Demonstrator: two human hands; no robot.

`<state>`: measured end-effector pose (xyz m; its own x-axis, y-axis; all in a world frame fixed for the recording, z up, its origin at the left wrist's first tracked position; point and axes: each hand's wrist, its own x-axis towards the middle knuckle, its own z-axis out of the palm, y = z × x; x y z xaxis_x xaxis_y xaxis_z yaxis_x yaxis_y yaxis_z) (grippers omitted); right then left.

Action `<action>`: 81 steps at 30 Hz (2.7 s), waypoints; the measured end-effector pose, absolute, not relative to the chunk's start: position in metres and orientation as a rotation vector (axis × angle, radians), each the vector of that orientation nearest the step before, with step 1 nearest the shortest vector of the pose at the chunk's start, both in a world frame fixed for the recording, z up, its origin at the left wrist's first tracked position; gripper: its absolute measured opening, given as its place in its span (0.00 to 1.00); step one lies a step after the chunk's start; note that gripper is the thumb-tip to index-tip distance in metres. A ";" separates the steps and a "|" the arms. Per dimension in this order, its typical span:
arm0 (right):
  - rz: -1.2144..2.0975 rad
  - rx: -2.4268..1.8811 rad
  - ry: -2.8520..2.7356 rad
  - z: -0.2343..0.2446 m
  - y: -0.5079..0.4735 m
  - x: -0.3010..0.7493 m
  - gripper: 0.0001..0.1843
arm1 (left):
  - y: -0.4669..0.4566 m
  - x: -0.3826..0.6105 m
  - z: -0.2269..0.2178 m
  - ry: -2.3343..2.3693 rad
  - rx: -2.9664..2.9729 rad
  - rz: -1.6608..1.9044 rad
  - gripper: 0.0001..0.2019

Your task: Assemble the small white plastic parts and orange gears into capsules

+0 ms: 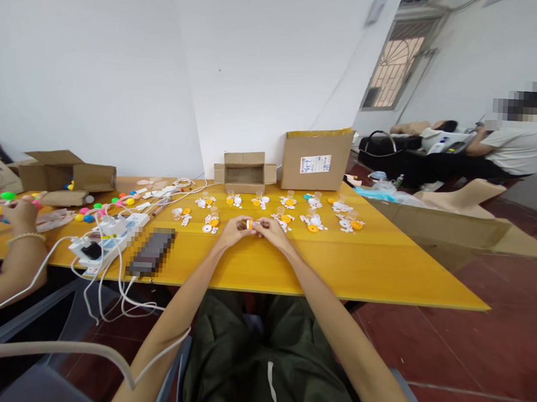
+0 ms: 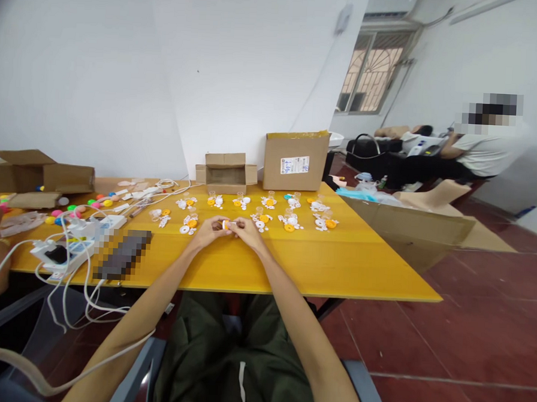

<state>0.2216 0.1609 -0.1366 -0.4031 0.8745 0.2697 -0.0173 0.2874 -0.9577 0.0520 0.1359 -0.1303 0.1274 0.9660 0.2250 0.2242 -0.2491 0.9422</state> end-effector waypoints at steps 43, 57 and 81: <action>1.236 -0.874 -1.580 -0.135 0.160 0.222 0.22 | 0.134 0.048 -0.128 1.081 1.536 1.253 0.19; 1.221 -0.877 -1.600 -0.135 0.161 0.224 0.20 | 0.137 0.047 -0.131 1.074 1.560 1.274 0.19; 1.174 -0.855 -1.602 -0.136 0.161 0.223 0.23 | 0.134 0.050 -0.128 1.155 1.593 1.265 0.20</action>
